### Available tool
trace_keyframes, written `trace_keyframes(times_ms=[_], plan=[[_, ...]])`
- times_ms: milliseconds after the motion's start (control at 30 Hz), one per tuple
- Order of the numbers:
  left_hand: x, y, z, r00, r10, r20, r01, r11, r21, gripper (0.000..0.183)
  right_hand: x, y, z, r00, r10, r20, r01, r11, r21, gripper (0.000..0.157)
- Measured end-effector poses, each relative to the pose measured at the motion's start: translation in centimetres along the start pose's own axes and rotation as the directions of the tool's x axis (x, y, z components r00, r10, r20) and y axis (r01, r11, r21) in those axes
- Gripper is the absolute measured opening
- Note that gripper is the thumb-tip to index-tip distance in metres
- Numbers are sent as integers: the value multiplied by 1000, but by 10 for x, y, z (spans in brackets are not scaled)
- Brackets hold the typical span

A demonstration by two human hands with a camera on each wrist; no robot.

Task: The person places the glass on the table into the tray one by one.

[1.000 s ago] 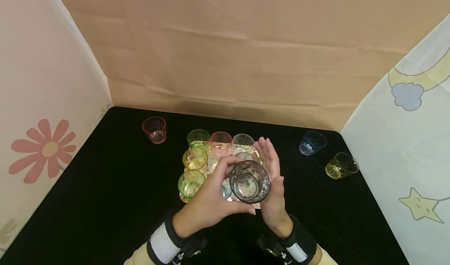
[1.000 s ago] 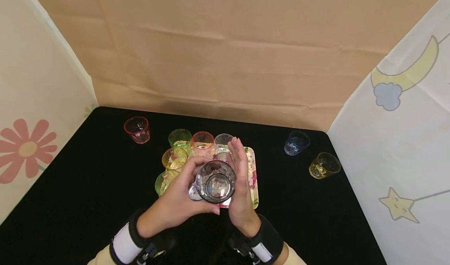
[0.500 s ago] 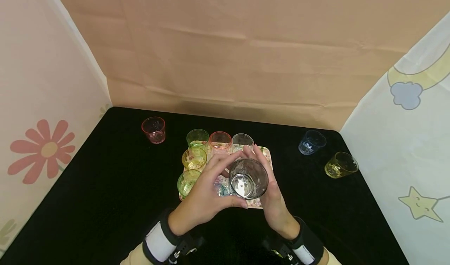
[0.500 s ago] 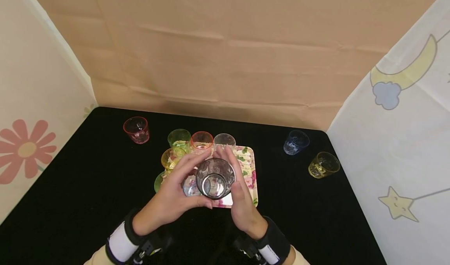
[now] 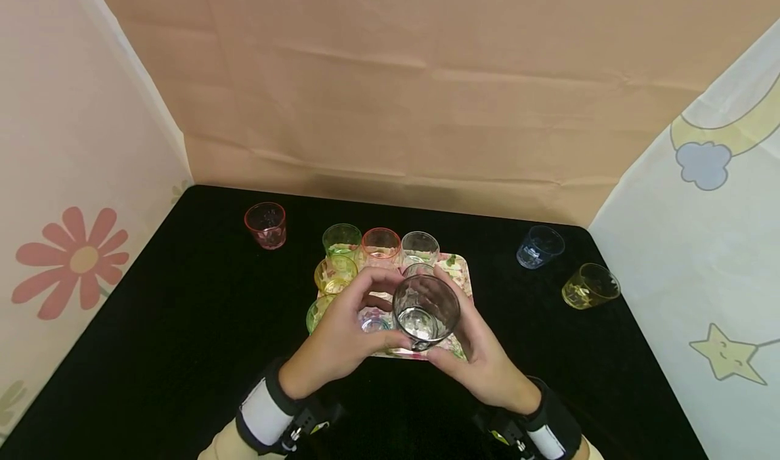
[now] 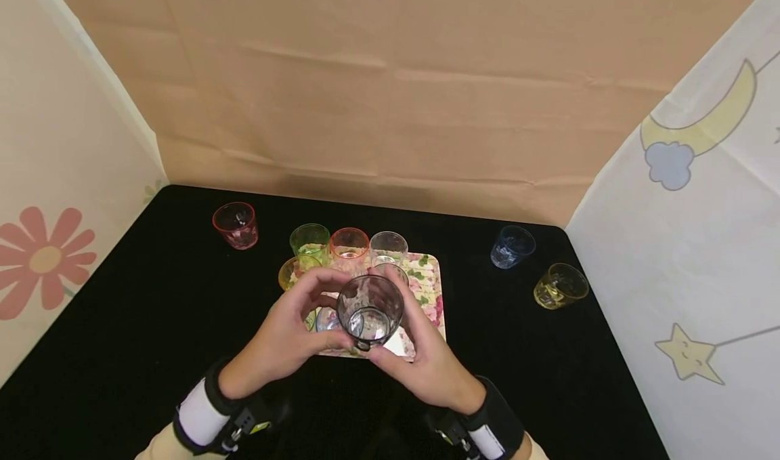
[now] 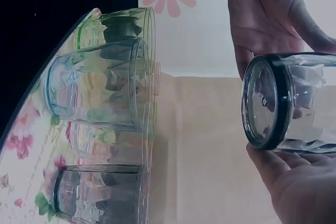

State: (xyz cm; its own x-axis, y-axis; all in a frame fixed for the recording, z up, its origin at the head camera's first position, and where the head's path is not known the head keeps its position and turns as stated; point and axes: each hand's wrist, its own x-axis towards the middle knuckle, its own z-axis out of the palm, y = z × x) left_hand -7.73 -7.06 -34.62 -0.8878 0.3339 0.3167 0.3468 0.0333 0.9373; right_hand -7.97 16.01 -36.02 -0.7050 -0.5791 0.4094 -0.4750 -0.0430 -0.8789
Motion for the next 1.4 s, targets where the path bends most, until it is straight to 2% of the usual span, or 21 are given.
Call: trace_keyframes(times_ms=[133, 367, 533, 633, 700, 767, 833, 933, 1000, 1100, 1167, 1200, 1267, 1400], plan=[[0, -3, -4, 1000, 17, 23, -17, 1000, 3, 67, 0, 1, 1, 999, 31, -41, -31, 999, -10, 76], [2, -5, -10, 996, 24, 86, -26, 999, 24, 66, -1, 5, 3, 996, 32, -82, -30, 999, 15, 83], [2, -8, -14, 994, 42, 101, -46, 998, 37, 66, -1, 5, 3, 995, 30, -90, -27, 999, 34, 83], [2, -10, -19, 997, 56, 59, -57, 998, 27, 54, -2, 5, 2, 994, 25, -104, -22, 999, 26, 83], [1, -11, -26, 998, 60, -13, -59, 998, 23, 41, -2, 6, 1, 993, 11, -113, -8, 1000, 24, 83], [1, -13, -34, 991, 60, -118, -57, 998, 29, 28, -4, 7, 0, 993, -2, -118, 5, 1000, 27, 84], [2, -16, -45, 970, 52, -235, -43, 998, 46, 19, -6, 8, -1, 992, -8, -123, 11, 1000, 24, 84], [3, -24, -63, 922, 18, -386, 12, 997, 74, 16, -12, 9, -4, 991, 20, -134, -19, 1000, 11, 84], [3, -32, -74, 885, -30, -465, 79, 993, 88, 19, -16, 10, -5, 988, 51, -145, -51, 999, 3, 83], [2, -47, -87, 831, -127, -542, 202, 976, 82, 22, -21, 11, -7, 984, 81, -156, -82, 997, -4, 83], [0, -57, -93, 804, -198, -560, 288, 955, 76, 26, -24, 13, -9, 982, 90, -163, -92, 996, -2, 83], [0, -62, -95, 797, -231, -559, 326, 942, 77, 27, -26, 14, -9, 982, 87, -165, -89, 996, -1, 84], [-1, -71, -97, 789, -290, -541, 393, 915, 84, 29, -28, 16, -10, 981, 87, -171, -89, 996, 0, 83], [-4, -85, -101, 788, -391, -476, 496, 861, 114, 30, -33, 21, -11, 980, 72, -184, -73, 997, -1, 82]])
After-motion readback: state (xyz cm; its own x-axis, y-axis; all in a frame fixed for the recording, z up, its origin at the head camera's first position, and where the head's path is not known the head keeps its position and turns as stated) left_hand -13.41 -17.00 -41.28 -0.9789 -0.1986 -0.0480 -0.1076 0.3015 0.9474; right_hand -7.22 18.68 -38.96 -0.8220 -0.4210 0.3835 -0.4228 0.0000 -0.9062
